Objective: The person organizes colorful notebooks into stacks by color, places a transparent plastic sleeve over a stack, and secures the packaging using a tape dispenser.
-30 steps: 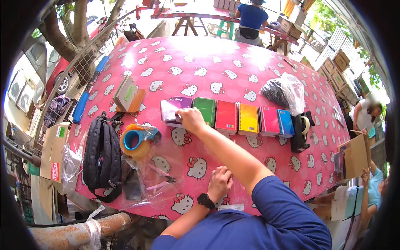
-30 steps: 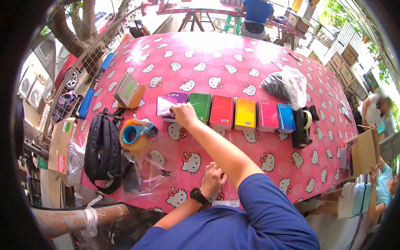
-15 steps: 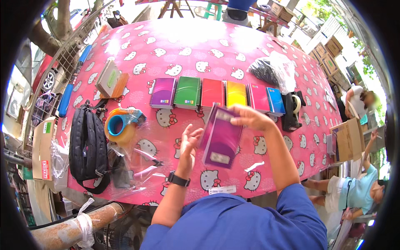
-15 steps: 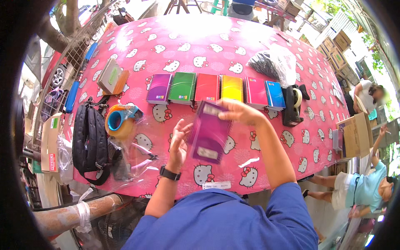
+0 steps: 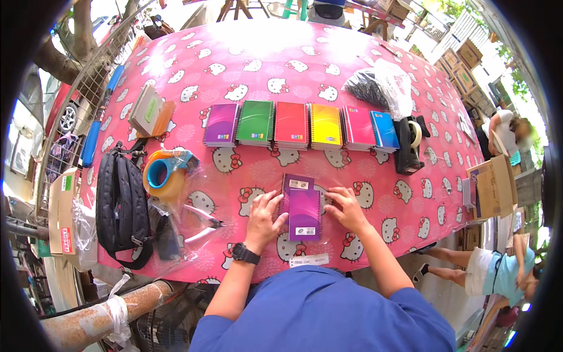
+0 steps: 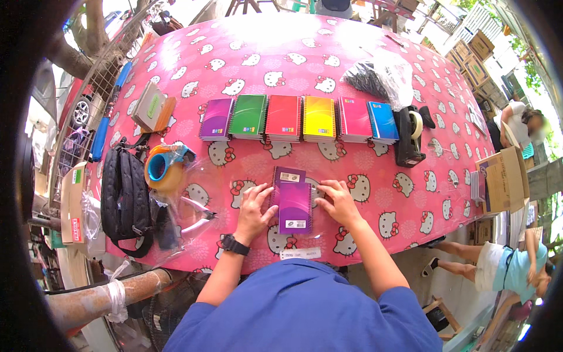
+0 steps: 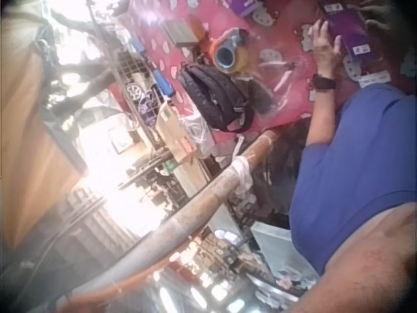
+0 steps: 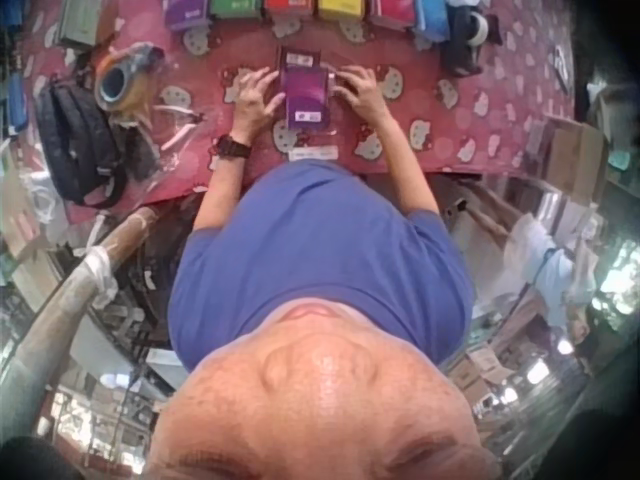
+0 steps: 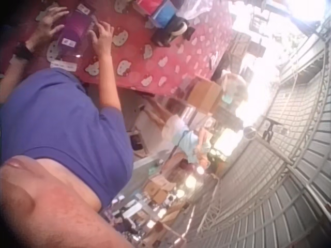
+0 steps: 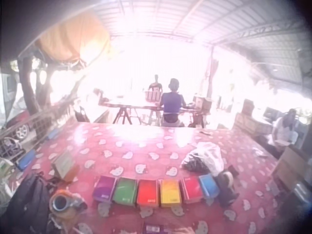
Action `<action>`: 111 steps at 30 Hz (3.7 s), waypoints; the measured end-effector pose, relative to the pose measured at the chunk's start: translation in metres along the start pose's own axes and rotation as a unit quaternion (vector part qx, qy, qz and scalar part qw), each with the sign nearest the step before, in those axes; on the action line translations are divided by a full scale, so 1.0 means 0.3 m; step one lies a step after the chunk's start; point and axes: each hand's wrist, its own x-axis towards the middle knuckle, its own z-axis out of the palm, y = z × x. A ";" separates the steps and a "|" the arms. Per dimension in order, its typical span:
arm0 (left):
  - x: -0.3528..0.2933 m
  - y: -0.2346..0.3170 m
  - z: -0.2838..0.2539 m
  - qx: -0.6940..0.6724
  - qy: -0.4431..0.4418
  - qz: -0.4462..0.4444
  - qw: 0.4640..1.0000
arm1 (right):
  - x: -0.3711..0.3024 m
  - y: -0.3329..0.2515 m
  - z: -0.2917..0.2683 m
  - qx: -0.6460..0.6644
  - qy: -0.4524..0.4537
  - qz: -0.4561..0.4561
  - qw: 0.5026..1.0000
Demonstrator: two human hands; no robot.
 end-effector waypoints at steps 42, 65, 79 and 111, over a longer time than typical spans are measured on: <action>-0.081 0.152 0.055 0.126 -0.086 -0.067 0.986 | 0.705 -0.263 0.307 -0.301 0.170 -0.166 0.924; -0.082 0.127 0.063 0.108 -0.068 -0.014 0.992 | 0.312 -0.117 -0.035 -0.049 -0.234 0.122 0.963; -0.078 0.129 0.062 0.111 -0.094 -0.020 0.989 | 0.549 -0.061 0.164 -0.292 0.231 -0.088 0.924; -0.091 0.122 0.072 0.152 -0.068 -0.010 0.986 | 0.394 -0.197 -0.198 0.190 0.271 0.011 0.944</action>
